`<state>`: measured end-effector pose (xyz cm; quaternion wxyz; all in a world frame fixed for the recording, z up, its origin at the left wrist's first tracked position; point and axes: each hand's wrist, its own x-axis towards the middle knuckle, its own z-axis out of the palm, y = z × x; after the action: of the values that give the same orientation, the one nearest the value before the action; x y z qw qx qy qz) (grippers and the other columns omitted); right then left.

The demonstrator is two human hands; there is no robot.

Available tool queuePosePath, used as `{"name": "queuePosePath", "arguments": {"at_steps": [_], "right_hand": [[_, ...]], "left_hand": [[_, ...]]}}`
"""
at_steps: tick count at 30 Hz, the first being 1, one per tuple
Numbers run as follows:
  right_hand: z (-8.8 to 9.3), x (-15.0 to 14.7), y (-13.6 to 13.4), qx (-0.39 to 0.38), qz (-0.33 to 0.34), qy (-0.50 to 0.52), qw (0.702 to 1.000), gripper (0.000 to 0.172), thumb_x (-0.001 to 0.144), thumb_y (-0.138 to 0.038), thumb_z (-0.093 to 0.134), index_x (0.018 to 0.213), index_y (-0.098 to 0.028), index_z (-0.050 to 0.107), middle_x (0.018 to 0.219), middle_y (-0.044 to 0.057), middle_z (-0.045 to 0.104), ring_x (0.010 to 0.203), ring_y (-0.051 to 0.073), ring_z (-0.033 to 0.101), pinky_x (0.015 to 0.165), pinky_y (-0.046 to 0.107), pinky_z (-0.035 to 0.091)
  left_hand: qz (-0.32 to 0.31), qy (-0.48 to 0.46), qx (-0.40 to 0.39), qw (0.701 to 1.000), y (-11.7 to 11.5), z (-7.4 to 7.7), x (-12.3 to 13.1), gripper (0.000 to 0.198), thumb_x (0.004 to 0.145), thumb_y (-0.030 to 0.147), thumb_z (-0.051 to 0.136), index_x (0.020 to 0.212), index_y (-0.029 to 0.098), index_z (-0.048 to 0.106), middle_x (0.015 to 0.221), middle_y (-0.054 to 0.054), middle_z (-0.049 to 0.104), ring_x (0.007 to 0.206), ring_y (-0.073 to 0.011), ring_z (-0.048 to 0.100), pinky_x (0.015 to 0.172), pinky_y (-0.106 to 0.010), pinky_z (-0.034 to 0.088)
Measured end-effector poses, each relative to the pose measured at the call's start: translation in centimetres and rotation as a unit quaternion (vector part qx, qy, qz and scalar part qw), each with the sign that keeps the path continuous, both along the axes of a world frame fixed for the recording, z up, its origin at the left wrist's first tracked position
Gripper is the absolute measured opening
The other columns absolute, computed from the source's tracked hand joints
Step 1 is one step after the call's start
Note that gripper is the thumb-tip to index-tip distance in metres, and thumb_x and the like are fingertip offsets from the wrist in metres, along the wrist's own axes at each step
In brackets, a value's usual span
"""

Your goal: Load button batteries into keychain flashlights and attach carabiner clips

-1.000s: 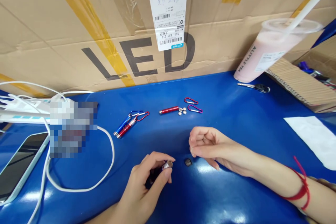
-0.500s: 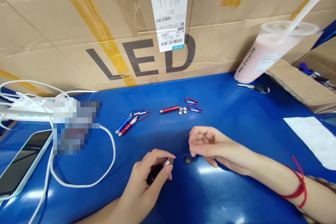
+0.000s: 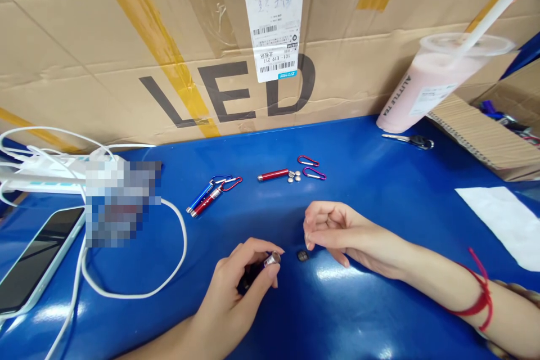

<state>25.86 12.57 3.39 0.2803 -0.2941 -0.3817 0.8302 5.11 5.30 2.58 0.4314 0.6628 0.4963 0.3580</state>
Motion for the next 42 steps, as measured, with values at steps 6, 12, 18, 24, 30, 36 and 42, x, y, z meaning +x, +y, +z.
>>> {"name": "queuePosePath", "arguments": {"at_steps": [6, 12, 18, 24, 30, 36, 42], "right_hand": [[0.08, -0.07, -0.11, -0.001, -0.003, -0.004, 1.000, 0.019, 0.070, -0.024, 0.078, 0.076, -0.015, 0.063, 0.066, 0.001, 0.068, 0.045, 0.004, 0.053, 0.034, 0.008, 0.037], [0.07, -0.01, -0.08, 0.002, 0.002, -0.010, 1.000, 0.020, 0.070, -0.026, 0.078, 0.075, -0.015, 0.062, 0.065, 0.000, 0.067, 0.039, 0.001, 0.046, 0.034, 0.009, 0.037], [-0.01, 0.04, -0.12, -0.001, -0.001, -0.008, 1.000, 0.021, 0.070, -0.024, 0.078, 0.078, -0.015, 0.061, 0.066, 0.000, 0.067, 0.041, 0.002, 0.048, 0.034, 0.009, 0.036], [0.00, -0.05, -0.10, -0.004, -0.003, -0.006, 1.000, 0.020, 0.070, -0.023, 0.078, 0.075, -0.014, 0.061, 0.065, 0.000, 0.067, 0.040, 0.001, 0.045, 0.034, 0.008, 0.035], [-0.04, 0.01, -0.08, -0.013, -0.003, 0.002, 1.000, 0.021, 0.069, -0.022, 0.079, 0.074, -0.015, 0.060, 0.066, 0.000, 0.066, 0.042, 0.002, 0.047, 0.033, 0.009, 0.035], [-0.22, 0.09, -0.06, -0.014, 0.004, 0.007, 1.000, 0.020, 0.069, -0.021, 0.078, 0.076, -0.015, 0.060, 0.067, 0.000, 0.066, 0.046, 0.003, 0.051, 0.033, 0.008, 0.036], [-0.13, 0.13, -0.10, -0.017, 0.005, -0.004, 1.000, 0.022, 0.069, -0.023, 0.078, 0.076, -0.015, 0.059, 0.067, 0.001, 0.065, 0.060, 0.008, 0.061, 0.034, 0.008, 0.037]], "left_hand": [[-0.009, 0.011, -0.001, 1.000, 0.46, 0.72, 0.24, 0.012, 0.090, 0.019, 0.049, 0.093, 0.021, 0.060, 0.062, 0.004, 0.062, 0.059, -0.0111, 0.057, 0.058, -0.019, 0.042], [0.000, -0.003, -0.009, 1.000, 0.12, 0.20, 0.09, 0.013, 0.093, 0.023, 0.050, 0.100, 0.025, 0.060, 0.065, 0.005, 0.061, 0.061, -0.0109, 0.056, 0.060, -0.019, 0.042], [-0.001, -0.005, -0.012, 1.000, 0.02, -0.07, 0.01, 0.013, 0.094, 0.025, 0.049, 0.100, 0.025, 0.060, 0.065, 0.004, 0.061, 0.060, -0.0113, 0.056, 0.059, -0.019, 0.041], [0.001, 0.004, -0.007, 1.000, 0.05, -0.08, 0.00, 0.013, 0.094, 0.026, 0.049, 0.099, 0.025, 0.061, 0.065, 0.004, 0.062, 0.060, -0.0117, 0.056, 0.059, -0.020, 0.041], [0.002, 0.001, -0.005, 1.000, 0.29, 0.09, 0.13, 0.014, 0.093, 0.024, 0.048, 0.099, 0.023, 0.061, 0.065, 0.003, 0.063, 0.061, -0.0128, 0.057, 0.059, -0.022, 0.041], [-0.001, 0.007, -0.003, 1.000, 0.19, 0.18, 0.05, 0.013, 0.093, 0.023, 0.049, 0.097, 0.023, 0.061, 0.064, 0.003, 0.063, 0.061, -0.0127, 0.057, 0.059, -0.021, 0.042], [0.004, -0.009, -0.008, 1.000, 0.09, -0.10, 0.10, 0.013, 0.094, 0.025, 0.049, 0.100, 0.025, 0.060, 0.066, 0.004, 0.062, 0.061, -0.0120, 0.057, 0.060, -0.020, 0.043]]}}
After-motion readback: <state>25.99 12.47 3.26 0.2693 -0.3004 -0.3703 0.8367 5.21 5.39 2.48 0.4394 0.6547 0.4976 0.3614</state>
